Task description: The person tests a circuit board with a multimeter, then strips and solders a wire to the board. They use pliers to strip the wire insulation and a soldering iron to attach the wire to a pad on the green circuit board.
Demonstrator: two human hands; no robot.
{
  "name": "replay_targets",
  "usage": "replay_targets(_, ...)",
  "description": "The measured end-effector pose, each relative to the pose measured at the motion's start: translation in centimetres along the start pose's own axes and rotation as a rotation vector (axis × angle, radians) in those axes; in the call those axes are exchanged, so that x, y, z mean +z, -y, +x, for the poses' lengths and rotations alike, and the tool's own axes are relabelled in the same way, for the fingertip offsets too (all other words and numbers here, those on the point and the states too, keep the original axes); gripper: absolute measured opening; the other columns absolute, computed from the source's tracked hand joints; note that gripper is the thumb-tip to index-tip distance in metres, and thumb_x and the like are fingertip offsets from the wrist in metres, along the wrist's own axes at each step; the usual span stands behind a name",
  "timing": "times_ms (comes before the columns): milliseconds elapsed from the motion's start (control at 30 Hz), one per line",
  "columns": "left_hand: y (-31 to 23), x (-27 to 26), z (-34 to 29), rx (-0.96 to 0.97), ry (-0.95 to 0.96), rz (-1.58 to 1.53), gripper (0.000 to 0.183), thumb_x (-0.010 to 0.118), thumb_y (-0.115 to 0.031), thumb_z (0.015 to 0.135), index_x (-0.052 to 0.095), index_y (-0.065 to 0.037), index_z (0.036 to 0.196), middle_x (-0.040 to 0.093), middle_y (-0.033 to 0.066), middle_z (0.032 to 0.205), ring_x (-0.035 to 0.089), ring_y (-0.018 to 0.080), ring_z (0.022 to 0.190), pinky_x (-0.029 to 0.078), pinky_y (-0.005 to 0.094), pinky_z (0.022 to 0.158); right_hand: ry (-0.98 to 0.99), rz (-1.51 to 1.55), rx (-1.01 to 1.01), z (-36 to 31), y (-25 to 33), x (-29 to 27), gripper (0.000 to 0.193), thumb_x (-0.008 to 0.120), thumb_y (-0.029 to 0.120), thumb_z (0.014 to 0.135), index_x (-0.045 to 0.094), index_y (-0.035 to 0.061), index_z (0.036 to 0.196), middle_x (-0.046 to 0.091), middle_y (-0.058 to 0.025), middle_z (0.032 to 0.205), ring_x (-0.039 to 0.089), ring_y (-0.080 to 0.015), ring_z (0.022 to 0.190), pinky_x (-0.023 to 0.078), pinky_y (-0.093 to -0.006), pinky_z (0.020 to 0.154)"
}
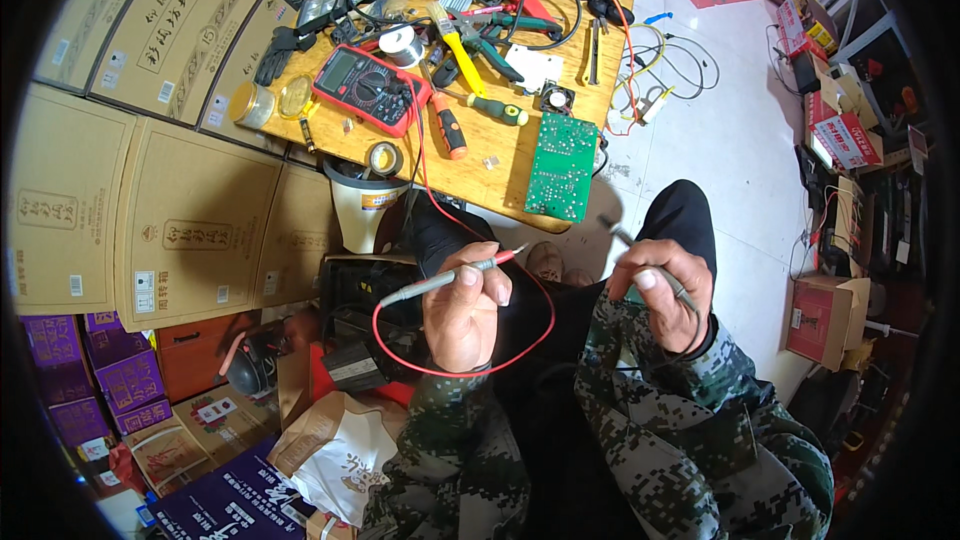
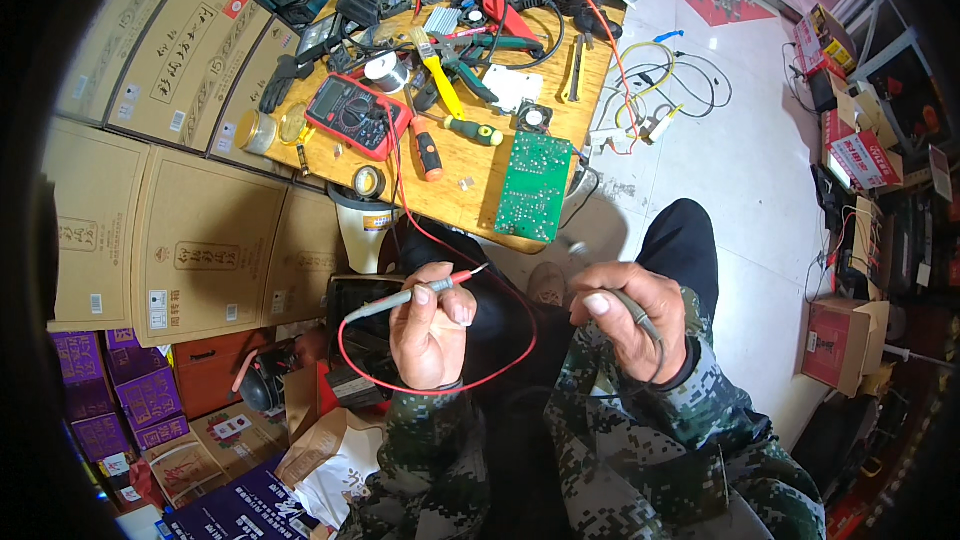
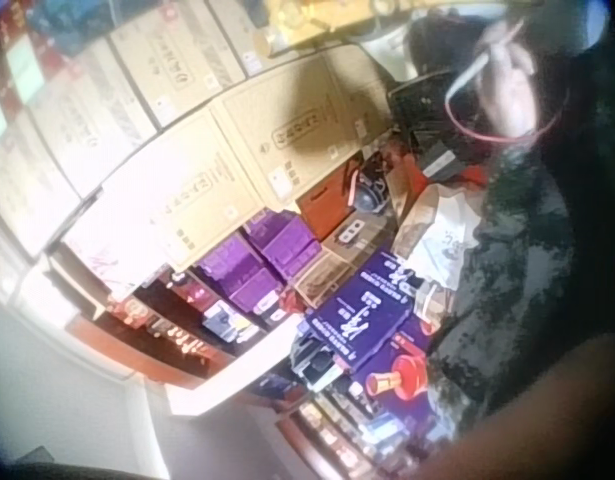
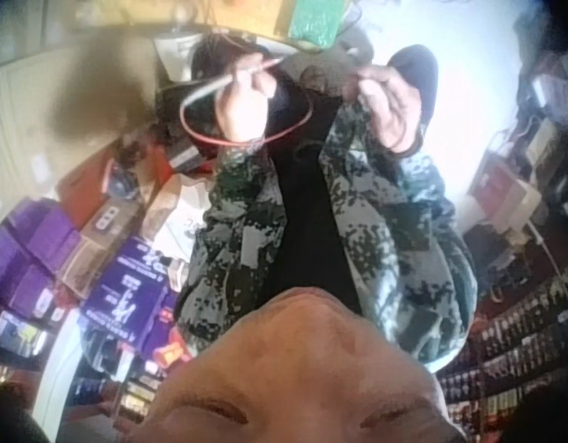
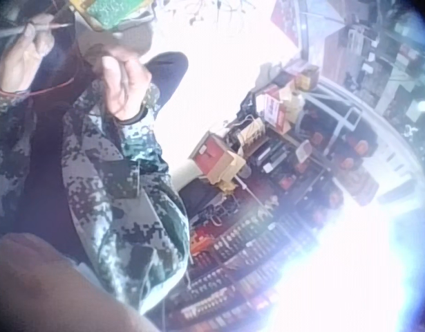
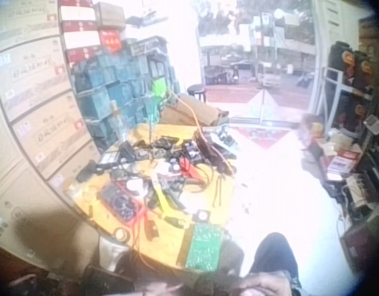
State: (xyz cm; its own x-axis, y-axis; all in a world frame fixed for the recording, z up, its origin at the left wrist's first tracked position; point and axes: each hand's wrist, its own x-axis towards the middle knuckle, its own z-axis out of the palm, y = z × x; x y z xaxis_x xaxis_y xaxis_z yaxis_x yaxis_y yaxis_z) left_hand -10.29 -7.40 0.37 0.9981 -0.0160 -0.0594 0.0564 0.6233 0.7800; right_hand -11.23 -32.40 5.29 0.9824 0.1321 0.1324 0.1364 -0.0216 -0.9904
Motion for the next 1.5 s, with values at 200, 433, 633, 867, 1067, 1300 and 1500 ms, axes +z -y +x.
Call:
replay_targets(200, 0.6, 1.2, -0.2, 0.038, -0.013, 0.171, 0.036, 0.061, -0.025, 0.107, 0.067, 0.004, 0.127, 0.069, 0.0080, 0.093, 0.060, 0.0160, 0.082, 0.049, 0.0315, 0.074, 0.160, -0.169, -0.194, 0.7, 0.8, 0.6, 0.034, 0.059, 0.021, 0.103, 0.070, -0.0038, 0.124, 0.070, -0.0151, 0.100, 0.070, -0.0260, 0.085, 0.054, -0.0352, 0.079)
replay_targets(433, 0.6, 1.2, -0.1, 0.061, -0.003, 0.203, 0.034, 0.062, -0.024, 0.107, 0.067, 0.004, 0.125, 0.069, 0.0095, 0.097, 0.062, 0.0166, 0.083, 0.050, 0.0314, 0.075, 0.208, -0.227, -0.195, 1.1, 0.8, 1.3, 0.023, 0.062, 0.007, 0.100, 0.071, -0.0041, 0.117, 0.069, -0.0170, 0.091, 0.068, -0.0309, 0.078, 0.054, -0.0388, 0.073)
replay_targets(633, 0.5, 1.0, 0.0, 0.065, 0.003, 0.197, 0.033, 0.061, -0.024, 0.107, 0.067, 0.004, 0.125, 0.070, 0.0110, 0.099, 0.063, 0.0172, 0.084, 0.050, 0.0324, 0.075, 0.236, -0.256, -0.185, 1.3, 0.8, 1.3, 0.023, 0.060, 0.007, 0.100, 0.071, -0.0043, 0.116, 0.069, -0.0162, 0.089, 0.068, -0.0307, 0.077, 0.054, -0.0383, 0.070)
replay_targets(867, 0.6, 0.8, 0.1, 0.095, -0.020, 0.224, 0.031, 0.060, -0.020, 0.108, 0.067, 0.006, 0.124, 0.070, 0.0114, 0.099, 0.064, 0.0183, 0.083, 0.051, 0.0336, 0.076, 0.208, -0.231, -0.190, 1.2, 1.0, 1.5, 0.023, 0.060, 0.006, 0.099, 0.071, -0.0046, 0.115, 0.069, -0.0168, 0.089, 0.068, -0.0311, 0.076, 0.054, -0.0381, 0.070)
replay_targets(1067, -0.7, 0.7, 0.3, 0.132, -0.094, 0.171, 0.022, 0.057, -0.008, 0.106, 0.069, 0.007, 0.119, 0.064, 0.0092, 0.096, 0.063, 0.0180, 0.084, 0.053, 0.0339, 0.077, 0.206, -0.202, -0.186, 1.3, 0.7, 1.7, 0.024, 0.061, 0.007, 0.098, 0.071, -0.0053, 0.116, 0.070, -0.0173, 0.090, 0.069, -0.0303, 0.077, 0.055, -0.0367, 0.072)
replay_targets(1300, -2.4, 3.9, -0.1, 0.465, 0.211, 0.985, 0.042, 0.066, 0.008, 0.093, 0.069, -0.003, 0.134, 0.070, 0.0127, 0.098, 0.068, 0.0236, 0.081, 0.055, 0.0329, 0.073, 0.006, 0.171, 0.123, 0.2, 0.6, 2.9, 0.030, 0.058, 0.021, 0.107, 0.067, -0.0027, 0.123, 0.072, -0.0121, 0.091, 0.069, -0.0194, 0.078, 0.056, -0.0317, 0.075)
replay_targets(1500, -2.2, 6.8, 0.9, 0.476, 0.455, 1.038, 0.084, 0.061, 0.018, 0.081, 0.043, -0.006, 0.159, 0.063, 0.0197, 0.137, 0.064, 0.0392, 0.115, 0.053, 0.0454, 0.096, 0.099, 0.559, 0.200, -0.2, 0.1, 3.6, 0.048, 0.078, 0.002, 0.093, 0.044, 0.0055, 0.126, 0.059, -0.0089, 0.116, 0.061, -0.0143, 0.100, 0.055, -0.0309, 0.086)
